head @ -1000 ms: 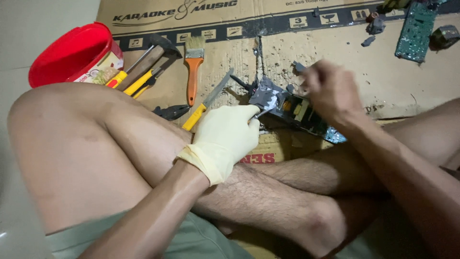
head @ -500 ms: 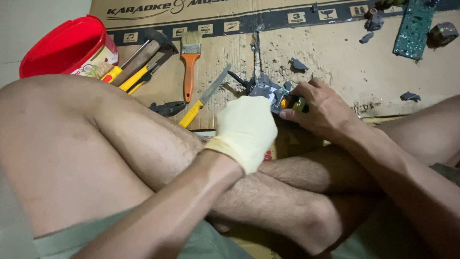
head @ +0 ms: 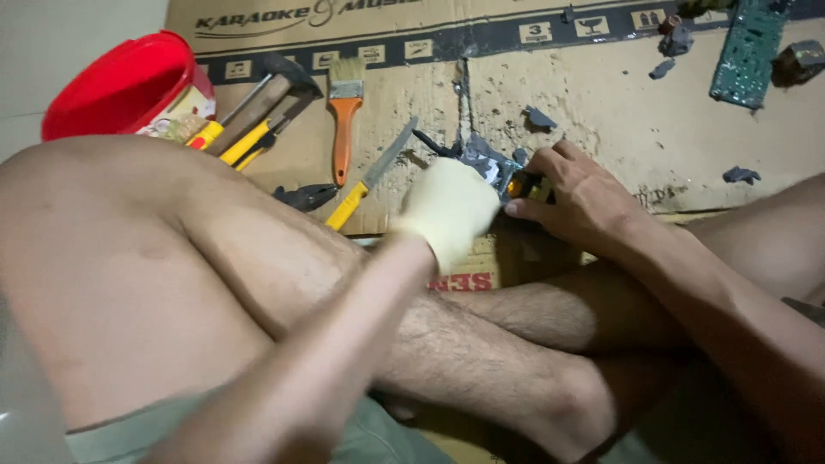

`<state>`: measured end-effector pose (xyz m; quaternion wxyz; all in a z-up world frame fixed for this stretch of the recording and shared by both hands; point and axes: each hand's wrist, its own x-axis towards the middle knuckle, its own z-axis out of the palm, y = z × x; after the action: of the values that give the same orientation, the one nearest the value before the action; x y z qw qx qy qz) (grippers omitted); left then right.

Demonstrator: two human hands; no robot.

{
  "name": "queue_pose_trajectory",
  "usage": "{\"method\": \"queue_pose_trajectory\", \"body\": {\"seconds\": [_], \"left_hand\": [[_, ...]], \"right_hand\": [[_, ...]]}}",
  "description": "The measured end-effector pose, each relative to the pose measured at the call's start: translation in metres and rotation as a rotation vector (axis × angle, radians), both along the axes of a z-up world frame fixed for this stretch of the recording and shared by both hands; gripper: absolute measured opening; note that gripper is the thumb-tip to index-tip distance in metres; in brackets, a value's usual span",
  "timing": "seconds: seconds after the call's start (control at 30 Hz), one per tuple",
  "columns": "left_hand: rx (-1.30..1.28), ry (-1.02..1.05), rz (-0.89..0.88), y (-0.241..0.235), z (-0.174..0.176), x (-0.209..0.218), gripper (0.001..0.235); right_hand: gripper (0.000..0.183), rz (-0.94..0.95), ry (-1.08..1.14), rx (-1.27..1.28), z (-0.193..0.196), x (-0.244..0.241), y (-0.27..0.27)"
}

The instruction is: The person scrapes a gray substance off a green circuit board using a metal tool. They repeatedly scrape and peel away the material, revealing the board underneath.

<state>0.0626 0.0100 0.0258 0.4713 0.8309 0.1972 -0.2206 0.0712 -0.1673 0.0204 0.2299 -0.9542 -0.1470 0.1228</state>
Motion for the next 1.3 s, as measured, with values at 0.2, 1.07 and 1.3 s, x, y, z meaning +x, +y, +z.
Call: {"method": "queue_pose_trajectory", "body": {"seconds": [0.2,1.07,1.3], "left_hand": [[0.774,-1.114,-0.858,0.017,-0.053,0.023,0.018],[0.538,-0.324,-0.523,0.025,0.069,-0.021,0.038],[0.636,-0.436,-0.490,0.023,0.058,-0.003,0.030]], "right_hand": [[0.055,-0.011,-0.012,-0.004,-0.006,0.003,-0.003],[0.078,0.019,0.035,-0.313,-0.005,0.009,0.017],[0.070,-0.052,0.117,-0.308,0.001,0.008,0.022]]}}
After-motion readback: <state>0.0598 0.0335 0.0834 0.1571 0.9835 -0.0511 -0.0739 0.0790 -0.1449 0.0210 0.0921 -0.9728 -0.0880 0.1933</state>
